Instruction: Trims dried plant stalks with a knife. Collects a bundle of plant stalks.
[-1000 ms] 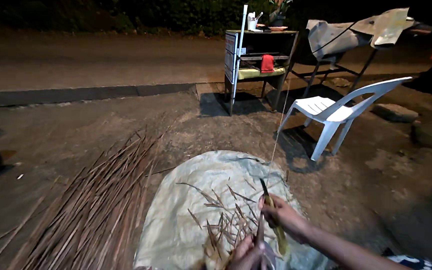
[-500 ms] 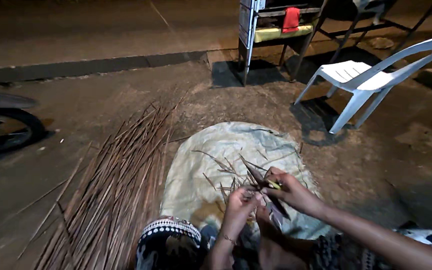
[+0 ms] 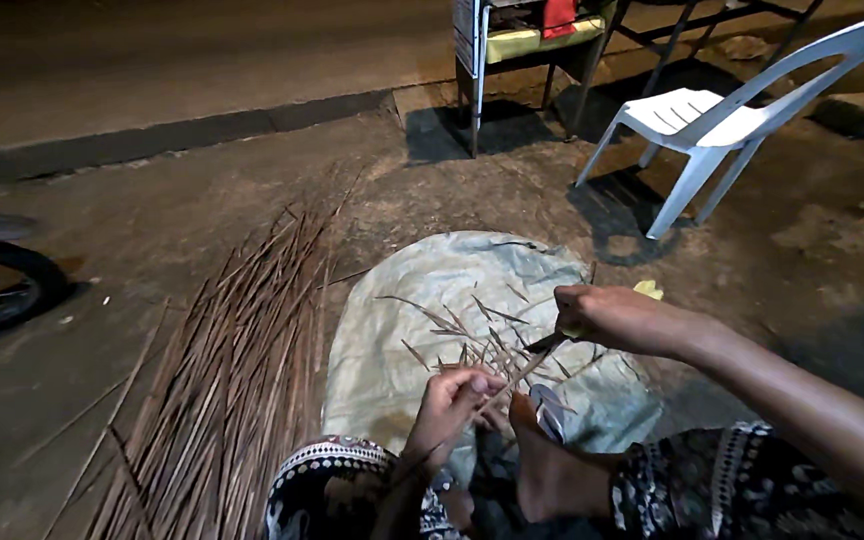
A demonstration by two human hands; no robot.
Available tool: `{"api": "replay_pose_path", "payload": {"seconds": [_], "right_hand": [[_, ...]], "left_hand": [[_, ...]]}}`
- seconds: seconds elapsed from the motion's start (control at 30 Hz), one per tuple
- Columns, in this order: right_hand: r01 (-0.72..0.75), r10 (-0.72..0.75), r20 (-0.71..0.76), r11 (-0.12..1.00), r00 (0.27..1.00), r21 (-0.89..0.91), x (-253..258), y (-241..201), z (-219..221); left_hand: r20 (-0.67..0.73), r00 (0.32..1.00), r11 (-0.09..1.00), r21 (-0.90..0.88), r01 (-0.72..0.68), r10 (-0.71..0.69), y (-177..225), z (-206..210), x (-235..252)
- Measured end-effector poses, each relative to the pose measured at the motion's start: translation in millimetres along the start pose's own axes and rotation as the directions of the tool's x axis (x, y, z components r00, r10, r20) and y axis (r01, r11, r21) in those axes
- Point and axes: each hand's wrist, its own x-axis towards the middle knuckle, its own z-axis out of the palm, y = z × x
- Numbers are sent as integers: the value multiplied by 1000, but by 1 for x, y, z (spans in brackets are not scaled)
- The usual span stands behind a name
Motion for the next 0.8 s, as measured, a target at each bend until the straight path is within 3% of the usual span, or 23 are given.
{"api": "replay_pose_path", "payload": {"seconds": [0.07, 0.17, 0.27, 0.33, 0.4, 0.5, 0.6, 0.8], "right_hand": [[-24, 25, 13, 998, 1000, -66, -1, 1, -1], [-4, -1, -108, 999, 994, -41, -1, 4, 3], [43, -27, -371, 999, 928, 34, 4, 0, 14], [23, 13, -429, 997, 903, 80, 7, -10, 20], [-40, 68, -349, 995, 935, 87, 8, -25, 30], [-145, 150, -154, 988, 977, 49, 10, -51, 51], [-202, 204, -32, 978, 979, 44, 15, -64, 64], [-230, 233, -40, 971, 972, 67, 17, -67, 67]], "left_hand": [[167, 965, 979, -4, 206, -202, 7, -3, -1], [255, 910, 943, 23, 331, -325, 8, -4, -1], [67, 935, 936, -21, 351, -349, 10, 1, 1], [-77, 940, 943, -49, 329, -332, 10, 5, 3], [-179, 935, 952, -50, 303, -307, 11, 9, 3], [-286, 922, 949, 104, 299, -259, 11, 15, 4], [-311, 924, 933, 208, 293, -221, 9, 22, 2], [-117, 959, 955, -177, 237, -260, 2, 23, 1]]}}
